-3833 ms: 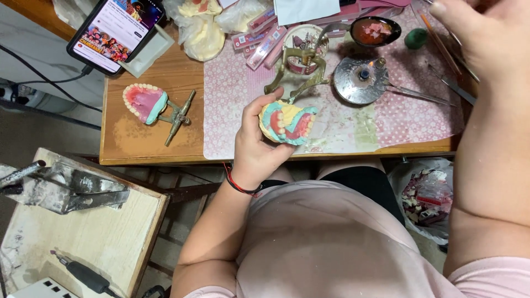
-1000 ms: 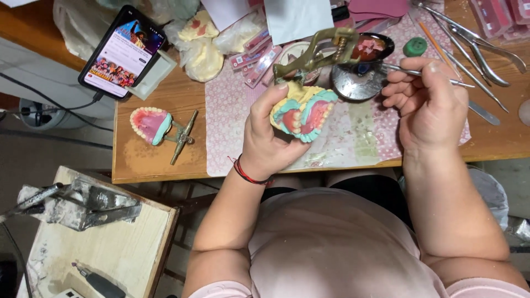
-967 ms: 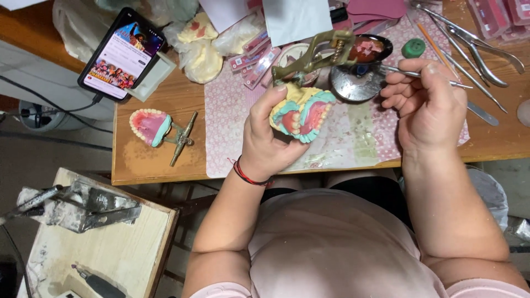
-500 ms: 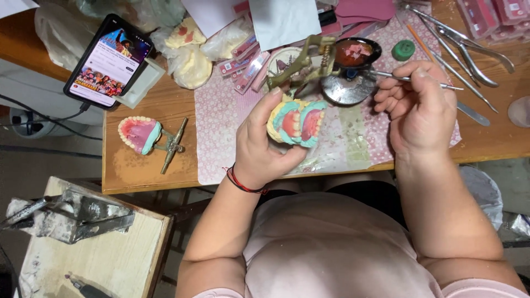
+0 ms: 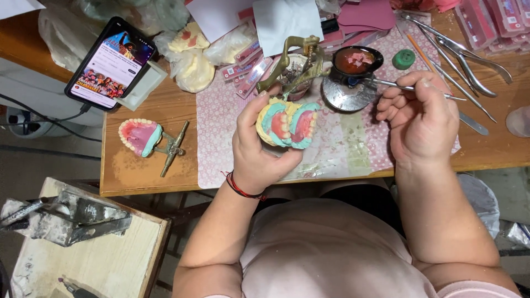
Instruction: The person holds a dental model in a clamp and uses a metal tool to scrape and shape the pink wax material on the model. They repeatedly dip the tool into a small container of liquid and continue refining the surface of the dental cast.
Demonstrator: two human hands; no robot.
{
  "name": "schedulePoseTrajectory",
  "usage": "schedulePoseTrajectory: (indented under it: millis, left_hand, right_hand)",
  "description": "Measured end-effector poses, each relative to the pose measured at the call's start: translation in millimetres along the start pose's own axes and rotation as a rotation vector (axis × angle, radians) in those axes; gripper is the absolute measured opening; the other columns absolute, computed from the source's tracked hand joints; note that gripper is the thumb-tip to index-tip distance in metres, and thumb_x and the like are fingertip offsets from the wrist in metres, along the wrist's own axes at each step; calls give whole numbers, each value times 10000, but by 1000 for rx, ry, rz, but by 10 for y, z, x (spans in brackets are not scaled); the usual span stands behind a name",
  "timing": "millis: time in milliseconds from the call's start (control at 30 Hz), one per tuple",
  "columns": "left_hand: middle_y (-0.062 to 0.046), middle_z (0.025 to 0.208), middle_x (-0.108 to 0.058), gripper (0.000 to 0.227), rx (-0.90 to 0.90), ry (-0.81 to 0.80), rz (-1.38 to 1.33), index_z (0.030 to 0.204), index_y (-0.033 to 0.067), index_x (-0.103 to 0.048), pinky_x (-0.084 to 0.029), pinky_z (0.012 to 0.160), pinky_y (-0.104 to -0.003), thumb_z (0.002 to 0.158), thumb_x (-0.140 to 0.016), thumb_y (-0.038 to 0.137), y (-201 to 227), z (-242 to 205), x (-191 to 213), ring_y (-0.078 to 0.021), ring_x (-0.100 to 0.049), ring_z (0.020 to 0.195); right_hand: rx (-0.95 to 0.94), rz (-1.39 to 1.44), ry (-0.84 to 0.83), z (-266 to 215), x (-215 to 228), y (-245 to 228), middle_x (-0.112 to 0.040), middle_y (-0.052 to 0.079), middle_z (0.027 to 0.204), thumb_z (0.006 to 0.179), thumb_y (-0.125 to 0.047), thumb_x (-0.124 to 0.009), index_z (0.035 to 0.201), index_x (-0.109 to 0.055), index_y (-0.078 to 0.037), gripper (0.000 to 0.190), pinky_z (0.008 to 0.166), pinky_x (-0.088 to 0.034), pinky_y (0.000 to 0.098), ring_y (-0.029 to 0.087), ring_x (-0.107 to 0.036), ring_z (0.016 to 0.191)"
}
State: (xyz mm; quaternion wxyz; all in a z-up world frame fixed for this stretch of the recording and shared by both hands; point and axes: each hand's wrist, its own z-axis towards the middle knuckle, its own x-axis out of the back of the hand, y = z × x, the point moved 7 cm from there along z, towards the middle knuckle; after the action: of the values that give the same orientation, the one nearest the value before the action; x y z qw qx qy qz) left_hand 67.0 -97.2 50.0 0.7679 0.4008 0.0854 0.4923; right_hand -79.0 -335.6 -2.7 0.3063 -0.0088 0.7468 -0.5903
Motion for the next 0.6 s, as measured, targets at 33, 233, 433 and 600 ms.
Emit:
schedulePoseTrajectory:
  millis: [33, 233, 433, 600]
  left_hand:
    - [-263, 1501, -569, 863, 22, 4, -33, 1487, 57, -369, -582, 1139, -375, 800, -890, 88, -13, 0, 5, -315, -648, 1380]
    - [-251, 1513, -561, 847, 70, 0, -64, 1481, 91, -373, -582, 1143, -375, 790, -861, 52, -17, 18, 19, -317, -637, 1395]
    - [-230, 1526, -562, 840, 70, -10, -45, 1492, 97, -373, -603, 1115, -352, 812, -865, 63, -17, 6, 22, -295, -660, 1373]
    - [-209, 1529, -567, 823, 80, -9, -18, 1485, 102, -383, -610, 1120, -356, 819, -866, 94, -19, 7, 23, -292, -661, 1377]
  right_hand:
    - [5, -6, 4, -1, 1, -4, -686, 158, 793, 954, -224, -588, 979, -673, -51, 194, 492, -557, 279, 205, -664, 599]
    - [12, -10, 6, 7, 4, -3, -679, 164, 788, 956, -211, -573, 987, -675, -49, 194, 491, -559, 284, 217, -660, 597]
    - [3, -16, -5, 22, 15, 15, -678, 161, 799, 956, -216, -562, 995, -672, -51, 202, 502, -557, 286, 223, -668, 619]
    - [10, -15, -8, 17, 11, 13, -681, 158, 797, 958, -215, -561, 999, -678, -48, 208, 502, -567, 282, 220, -675, 617]
